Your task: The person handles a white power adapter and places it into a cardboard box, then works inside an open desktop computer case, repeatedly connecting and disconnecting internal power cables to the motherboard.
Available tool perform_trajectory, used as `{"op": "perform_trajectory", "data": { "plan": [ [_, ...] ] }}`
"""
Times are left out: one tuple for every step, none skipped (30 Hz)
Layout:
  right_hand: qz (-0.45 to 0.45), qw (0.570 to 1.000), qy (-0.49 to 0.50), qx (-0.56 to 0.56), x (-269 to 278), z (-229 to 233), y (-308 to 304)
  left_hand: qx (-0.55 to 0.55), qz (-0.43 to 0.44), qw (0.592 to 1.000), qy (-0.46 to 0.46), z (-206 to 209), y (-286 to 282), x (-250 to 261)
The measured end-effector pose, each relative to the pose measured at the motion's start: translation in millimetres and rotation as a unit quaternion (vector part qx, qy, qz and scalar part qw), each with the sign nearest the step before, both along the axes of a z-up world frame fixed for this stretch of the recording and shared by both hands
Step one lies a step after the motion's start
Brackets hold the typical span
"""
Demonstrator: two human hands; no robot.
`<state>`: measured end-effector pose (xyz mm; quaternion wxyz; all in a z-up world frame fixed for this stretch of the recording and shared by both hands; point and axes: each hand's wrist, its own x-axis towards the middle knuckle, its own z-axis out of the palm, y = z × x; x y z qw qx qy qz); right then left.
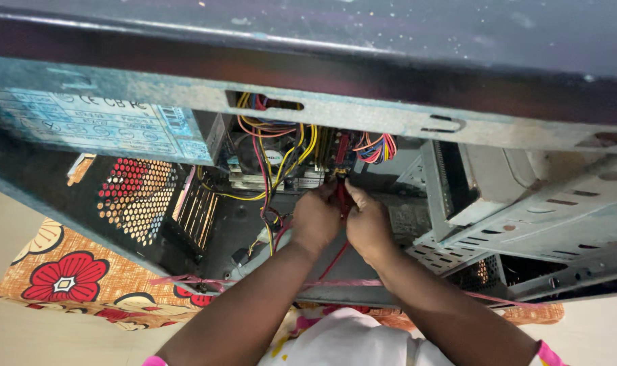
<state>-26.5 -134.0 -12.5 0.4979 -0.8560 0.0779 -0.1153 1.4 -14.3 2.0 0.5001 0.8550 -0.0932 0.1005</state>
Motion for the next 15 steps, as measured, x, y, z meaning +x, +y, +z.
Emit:
{"op": "perform_trajectory", "data": {
  "plan": [
    [-0.001, 1.0, 0.009, 0.026, 0, 3, 0, -0.005, -0.003, 1.0, -0.008, 1, -1, -1],
    [0.011, 0.999, -0.003, 0.053, -2, 4, 1, 0.002, 0.005, 1.0, 0.008, 1, -1, -2],
    [0.023, 0.996, -0.014, 0.079, -3, 6, 1, 0.008, 0.014, 1.0, 0.024, 2, -2, -5],
    [0.036, 0.993, -0.027, 0.107, -4, 7, 2, 0.015, 0.022, 0.999, 0.038, 4, -3, -7],
    [0.031, 0.996, -0.039, 0.076, -5, 8, 3, 0.007, 0.018, 0.999, 0.032, 7, -2, -8],
    [0.024, 0.997, -0.049, 0.046, -5, 9, 4, -0.002, 0.014, 1.0, 0.027, 9, -1, -9],
    [0.018, 0.998, -0.06, 0.015, -6, 8, 4, -0.01, 0.009, 1.0, 0.022, 11, 0, -9],
    [0.014, 0.999, -0.044, 0.013, -7, 7, 3, 0.01, -0.001, 1.0, 0.02, 10, 0, -10],
    [0.01, 0.999, -0.029, 0.011, -10, 4, 2, 0.029, -0.012, 0.999, 0.018, 9, 0, -11],
    [0.008, 1.0, -0.016, 0.009, -12, 4, 2, 0.049, -0.019, 0.999, 0.014, 10, 1, -13],
    [0.016, 0.999, -0.028, 0.029, -15, 3, 3, 0.032, -0.017, 0.999, 0.003, 9, 1, -16],
    [0.024, 0.998, -0.037, 0.05, -21, 1, 2, 0.016, -0.015, 1.0, -0.004, 7, 1, -22],
    [0.032, 0.996, -0.046, 0.071, -26, -1, 2, 0.001, -0.012, 1.0, -0.012, 5, 0, -27],
    [0.041, 0.991, -0.045, 0.122, -29, 1, 1, -0.011, -0.012, 1.0, -0.014, 6, 0, -30],
    [0.049, 0.983, -0.044, 0.173, -31, 3, 0, -0.023, -0.013, 1.0, -0.016, 7, 0, -35]
  ]
}}
